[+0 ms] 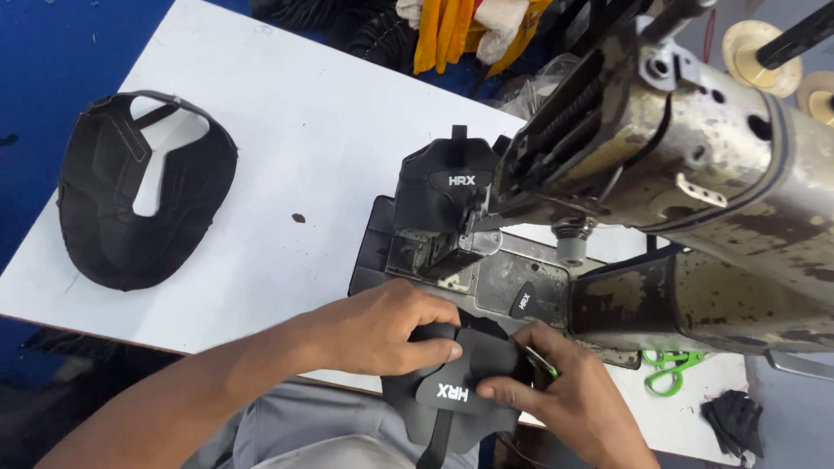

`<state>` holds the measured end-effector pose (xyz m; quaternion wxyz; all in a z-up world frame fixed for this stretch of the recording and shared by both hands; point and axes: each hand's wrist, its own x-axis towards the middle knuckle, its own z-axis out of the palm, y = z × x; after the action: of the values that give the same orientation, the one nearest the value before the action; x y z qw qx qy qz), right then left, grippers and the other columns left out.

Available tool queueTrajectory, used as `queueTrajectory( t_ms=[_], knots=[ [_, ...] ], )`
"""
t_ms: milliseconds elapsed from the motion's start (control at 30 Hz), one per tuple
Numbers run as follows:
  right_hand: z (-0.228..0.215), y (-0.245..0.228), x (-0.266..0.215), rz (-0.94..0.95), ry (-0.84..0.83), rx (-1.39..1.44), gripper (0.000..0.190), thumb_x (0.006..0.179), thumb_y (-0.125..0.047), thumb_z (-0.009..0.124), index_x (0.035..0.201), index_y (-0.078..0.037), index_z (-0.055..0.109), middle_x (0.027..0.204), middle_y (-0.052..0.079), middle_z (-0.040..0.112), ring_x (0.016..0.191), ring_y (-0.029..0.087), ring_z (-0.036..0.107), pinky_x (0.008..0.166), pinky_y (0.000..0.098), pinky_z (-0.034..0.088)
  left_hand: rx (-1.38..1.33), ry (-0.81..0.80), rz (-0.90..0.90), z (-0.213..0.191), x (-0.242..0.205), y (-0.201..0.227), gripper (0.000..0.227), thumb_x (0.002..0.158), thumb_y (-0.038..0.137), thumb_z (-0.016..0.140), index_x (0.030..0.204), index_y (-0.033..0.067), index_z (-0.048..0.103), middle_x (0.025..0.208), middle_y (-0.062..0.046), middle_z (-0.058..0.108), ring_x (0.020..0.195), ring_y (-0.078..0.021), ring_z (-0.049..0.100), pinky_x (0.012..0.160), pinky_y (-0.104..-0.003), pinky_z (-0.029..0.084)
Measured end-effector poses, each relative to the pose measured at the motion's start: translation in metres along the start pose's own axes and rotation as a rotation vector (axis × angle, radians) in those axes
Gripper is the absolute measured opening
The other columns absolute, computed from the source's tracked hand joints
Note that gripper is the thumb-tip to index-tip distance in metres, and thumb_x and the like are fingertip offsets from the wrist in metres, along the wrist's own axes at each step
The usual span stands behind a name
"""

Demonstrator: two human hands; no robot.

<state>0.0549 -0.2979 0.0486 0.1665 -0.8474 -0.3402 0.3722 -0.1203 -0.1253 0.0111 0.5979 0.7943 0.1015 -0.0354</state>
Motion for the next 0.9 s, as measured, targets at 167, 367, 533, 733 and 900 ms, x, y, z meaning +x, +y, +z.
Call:
queueTrajectory(
  t_ms=[167, 367, 533, 733, 900],
  knots=[
    [0.003, -0.008, 0.014, -0.057, 0.1, -0.083, 0.057, 0.063, -0.038, 0.097, 0.103, -0.008, 0.071, 0.073, 0.008, 0.077, 0.055, 0.015, 0.061, 0.053, 0.0344, 0.051, 0.035, 0.11, 0.028, -0.004, 0.01, -0.019, 0.029, 0.091, 0.03, 0.067, 0.094, 0.0014, 0.071, 0.066, -0.009, 0.067, 0.054, -0.0172, 0.057, 0.055, -0.036, 0.046],
    [0.002, -0.017, 0.041, -0.175, 0.185, -0.099, 0.06, 0.063, -0.036, 0.095, 0.109, -0.009, 0.067, 0.075, 0.008, 0.077, 0.052, 0.017, 0.068, 0.051, 0.0344, 0.053, -0.021, 0.147, -0.049, -0.016, 0.041, -0.047, 0.033, 0.087, 0.033, 0.069, 0.1, 0.0034, 0.073, 0.066, -0.008, 0.067, 0.058, -0.014, 0.058, 0.057, -0.034, 0.047],
    [-0.003, -0.012, 0.065, -0.109, 0.159, 0.006, 0.061, 0.063, -0.031, 0.094, 0.113, -0.009, 0.066, 0.084, 0.008, 0.078, 0.063, 0.017, 0.069, 0.056, 0.0338, 0.056, -0.053, 0.131, -0.038, -0.029, 0.058, -0.054, 0.034, 0.088, 0.034, 0.068, 0.1, 0.0032, 0.074, 0.069, -0.008, 0.067, 0.062, -0.0136, 0.058, 0.059, -0.034, 0.047],
    [-0.011, -0.012, 0.092, -0.169, 0.173, 0.103, 0.071, 0.063, -0.032, 0.093, 0.122, -0.006, 0.064, 0.107, 0.009, 0.073, 0.091, 0.015, 0.067, 0.062, 0.0324, 0.057, -0.098, 0.071, -0.21, -0.056, 0.077, -0.047, 0.035, 0.087, 0.036, 0.068, 0.098, 0.0036, 0.076, 0.071, -0.007, 0.068, 0.064, -0.014, 0.059, 0.062, -0.034, 0.047],
    [-0.018, -0.016, 0.11, -0.086, 0.129, 0.017, 0.072, 0.061, -0.033, 0.097, 0.122, -0.007, 0.07, 0.103, 0.007, 0.076, 0.089, 0.017, 0.069, 0.071, 0.0334, 0.056, -0.127, 0.045, -0.281, -0.067, 0.088, -0.051, 0.035, 0.085, 0.036, 0.07, 0.1, 0.0055, 0.077, 0.078, -0.004, 0.073, 0.073, -0.0114, 0.065, 0.07, -0.03, 0.05]
  ],
)
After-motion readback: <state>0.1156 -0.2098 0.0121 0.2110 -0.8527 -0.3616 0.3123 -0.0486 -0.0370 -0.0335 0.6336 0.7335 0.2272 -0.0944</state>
